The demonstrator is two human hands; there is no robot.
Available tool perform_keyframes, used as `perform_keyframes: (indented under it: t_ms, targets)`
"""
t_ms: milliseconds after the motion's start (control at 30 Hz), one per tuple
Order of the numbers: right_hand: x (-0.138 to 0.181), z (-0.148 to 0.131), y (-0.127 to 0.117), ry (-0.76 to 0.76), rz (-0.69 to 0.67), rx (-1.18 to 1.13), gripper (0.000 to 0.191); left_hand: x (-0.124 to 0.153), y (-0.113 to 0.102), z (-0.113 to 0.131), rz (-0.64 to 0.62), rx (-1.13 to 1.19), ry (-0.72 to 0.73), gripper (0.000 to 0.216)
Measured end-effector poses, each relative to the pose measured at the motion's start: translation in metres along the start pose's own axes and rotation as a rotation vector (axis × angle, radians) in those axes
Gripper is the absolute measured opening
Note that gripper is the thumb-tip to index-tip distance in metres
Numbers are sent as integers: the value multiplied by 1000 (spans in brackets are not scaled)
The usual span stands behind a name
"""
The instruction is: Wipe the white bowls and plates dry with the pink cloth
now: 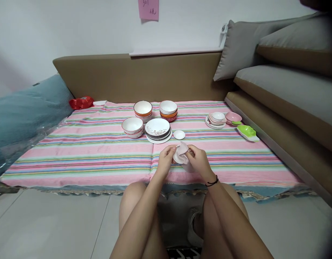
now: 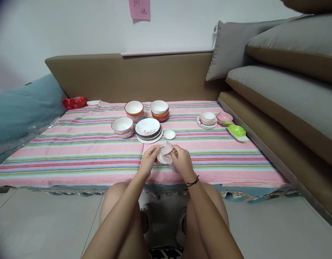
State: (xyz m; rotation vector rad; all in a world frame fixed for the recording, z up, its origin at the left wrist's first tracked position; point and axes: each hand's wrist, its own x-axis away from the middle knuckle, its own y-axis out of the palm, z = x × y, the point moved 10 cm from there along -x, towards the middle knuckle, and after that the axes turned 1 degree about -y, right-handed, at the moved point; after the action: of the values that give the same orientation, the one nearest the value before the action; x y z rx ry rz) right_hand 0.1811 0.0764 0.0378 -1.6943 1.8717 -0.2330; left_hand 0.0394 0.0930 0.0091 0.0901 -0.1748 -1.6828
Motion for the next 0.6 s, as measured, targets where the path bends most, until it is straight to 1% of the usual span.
perform_keyframes:
  t_ms: [133, 233, 333, 400, 467, 533, 600]
  targets:
    - [-1, -11, 2, -87, -23, -46, 41, 0, 2, -4, -64, -25, -22, 35]
    - [-1, -11, 3, -96, -14, -74, 44, 0, 4, -5, -92, -33, -29, 33]
    - [-1, -9, 3, -87, 14, -136, 46, -1, 5, -5, -92, -41, -29, 31]
    - [-1, -3, 1, -30, 62, -217, 44, -1, 4, -5, -75, -47, -25, 32]
    - [0, 6, -4, 47, 127, -281, 38, -2, 3, -5, -64, -53, -21, 33]
    - [2, 10, -7, 91, 163, -278, 27, -1, 3, -4, -67, -57, -20, 35]
    - [2, 7, -8, 69, 145, -214, 18, 0, 5, -4, -79, -61, -22, 34]
